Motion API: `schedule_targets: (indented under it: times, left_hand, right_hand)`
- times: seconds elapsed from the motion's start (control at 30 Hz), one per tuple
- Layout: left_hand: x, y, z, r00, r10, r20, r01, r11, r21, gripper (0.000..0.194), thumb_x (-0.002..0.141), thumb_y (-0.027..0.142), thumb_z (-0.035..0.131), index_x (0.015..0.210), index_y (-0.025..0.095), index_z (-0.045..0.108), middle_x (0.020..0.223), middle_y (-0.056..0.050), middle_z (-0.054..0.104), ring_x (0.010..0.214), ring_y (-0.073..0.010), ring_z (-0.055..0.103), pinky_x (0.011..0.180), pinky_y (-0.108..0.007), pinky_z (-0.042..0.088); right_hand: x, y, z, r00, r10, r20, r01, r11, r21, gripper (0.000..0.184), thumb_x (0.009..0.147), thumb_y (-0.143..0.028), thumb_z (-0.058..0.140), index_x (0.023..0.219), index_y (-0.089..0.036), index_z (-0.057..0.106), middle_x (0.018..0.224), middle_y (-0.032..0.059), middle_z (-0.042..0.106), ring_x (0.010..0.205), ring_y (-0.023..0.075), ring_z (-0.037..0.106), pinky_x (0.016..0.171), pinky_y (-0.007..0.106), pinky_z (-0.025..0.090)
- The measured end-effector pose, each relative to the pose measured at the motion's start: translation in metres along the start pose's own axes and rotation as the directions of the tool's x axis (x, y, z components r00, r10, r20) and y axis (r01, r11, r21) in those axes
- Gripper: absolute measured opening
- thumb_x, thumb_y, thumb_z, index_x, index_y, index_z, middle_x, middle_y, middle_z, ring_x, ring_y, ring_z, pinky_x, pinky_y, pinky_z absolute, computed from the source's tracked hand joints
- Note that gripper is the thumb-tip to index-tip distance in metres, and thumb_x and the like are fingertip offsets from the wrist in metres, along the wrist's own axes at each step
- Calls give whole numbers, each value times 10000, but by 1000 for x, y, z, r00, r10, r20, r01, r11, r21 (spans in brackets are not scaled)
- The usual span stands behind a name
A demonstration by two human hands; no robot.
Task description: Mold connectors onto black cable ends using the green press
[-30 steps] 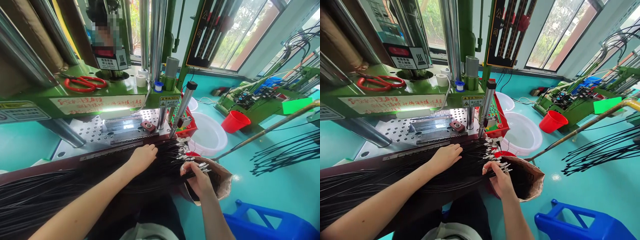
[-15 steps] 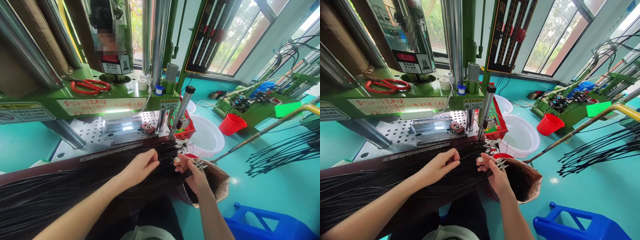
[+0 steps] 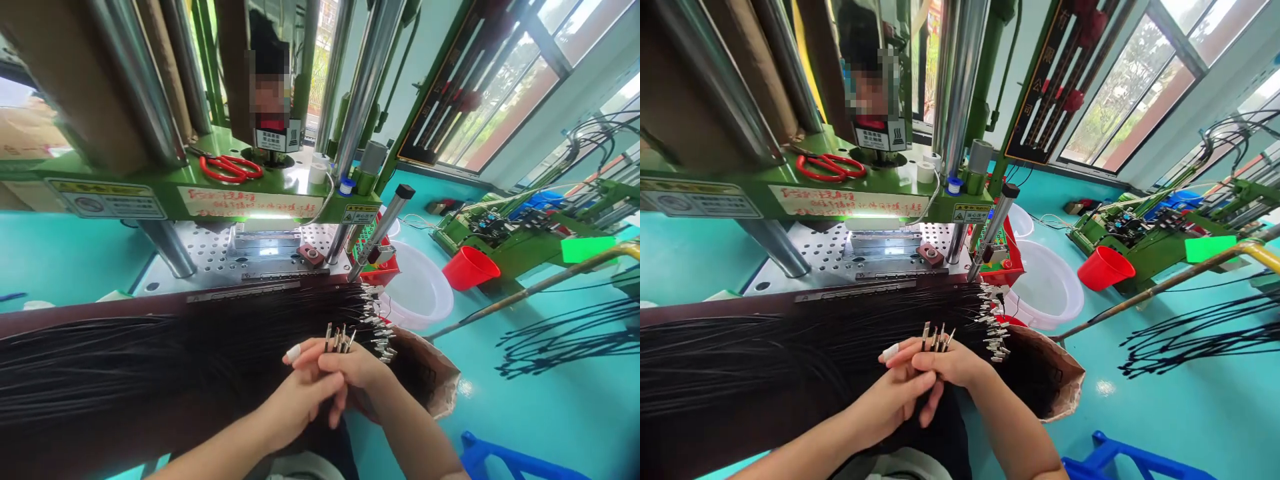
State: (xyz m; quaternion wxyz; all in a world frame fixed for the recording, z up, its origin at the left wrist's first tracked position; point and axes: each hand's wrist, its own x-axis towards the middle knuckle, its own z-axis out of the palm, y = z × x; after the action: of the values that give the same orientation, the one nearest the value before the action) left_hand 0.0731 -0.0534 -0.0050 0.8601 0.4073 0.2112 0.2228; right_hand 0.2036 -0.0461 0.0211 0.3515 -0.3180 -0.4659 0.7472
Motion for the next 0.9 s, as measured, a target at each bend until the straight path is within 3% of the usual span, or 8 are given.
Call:
schedule_targets:
  times: [0.07, 0.2, 0.4, 0.53, 0.63, 0.73, 0.8, 0.9]
  left_hand:
    - [1, -10, 3, 989, -8, -149, -12, 991, -132, 326, 735, 477, 555, 720, 164, 467, 437, 66, 428, 310, -33, 303, 333, -177, 222]
    - [3, -17, 1, 990, -14, -140, -4, 992, -129, 324, 763, 474, 519, 783, 151, 513, 422, 67, 417, 293, -34, 272, 326, -179, 193]
    - [8, -1, -2, 963, 54, -264, -85, 990, -109, 350, 748, 479, 527, 756, 129, 539, 488, 33, 459, 353, -69, 386, 332, -197, 284]
    - [13, 2, -4, 948, 112, -298, -158, 978, -134, 363, 740, 478, 536, 732, 115, 549, 505, 18, 472, 381, -71, 403, 363, -209, 310]
    - [15, 4, -10, 944, 93, -317, -162, 966, -199, 376, 706, 501, 572, 714, 127, 532, 468, 45, 425, 363, -50, 348, 354, -193, 248]
    - [11, 12, -22, 894, 139, -426, -263, 932, -248, 375, 662, 497, 625, 699, 145, 499, 440, 89, 339, 345, -20, 249, 352, -176, 155]
    - [5, 20, -34, 833, 203, -515, -360, 905, -225, 357, 662, 471, 638, 703, 148, 490, 446, 97, 324, 351, -12, 231, 360, -174, 138]
    - [-5, 27, -50, 768, 237, -595, -420, 888, -189, 331, 666, 432, 651, 713, 147, 490, 463, 94, 334, 363, -12, 249, 366, -172, 147]
  right_hand:
    - [8, 3, -3, 1000, -3, -14, 4, 999, 36, 452, 740, -423, 602, 1115, -172, 591, 1168, 129, 567, 1064, 248, 536, 941, 438, 364]
    - [26, -18, -15, 983, -154, -95, 147, 986, -81, 506, 806, -477, 497, 1251, -240, 462, 1287, 100, 479, 1142, 218, 480, 998, 425, 297]
    - [44, -57, -14, 942, 79, 326, 190, 676, -712, 508, 862, -465, 374, 1278, -183, 447, 1308, 95, 453, 1206, 205, 396, 992, 366, 305]
    - [50, -55, -9, 910, 151, 387, 212, 632, -745, 644, 811, -534, 415, 1350, -193, 327, 1409, 98, 289, 1250, 242, 319, 858, 316, 434]
    - [61, -49, -10, 901, 128, 415, 228, 675, -702, 593, 843, -522, 361, 1332, -186, 362, 1376, 91, 354, 1227, 213, 364, 924, 324, 389]
    - [87, -41, -19, 966, -41, 255, 217, 664, -716, 452, 909, -399, 277, 1265, -183, 451, 1260, 79, 502, 1156, 171, 454, 980, 342, 334]
    - [110, -34, -29, 982, -180, 55, 138, 489, -861, 363, 900, -291, 334, 1188, -175, 523, 1182, 78, 563, 1104, 171, 497, 969, 341, 343]
    - [141, -23, -40, 985, -173, -28, -31, -13, -999, 290, 814, -139, 441, 1056, -138, 600, 1068, 104, 610, 1017, 211, 541, 897, 341, 391]
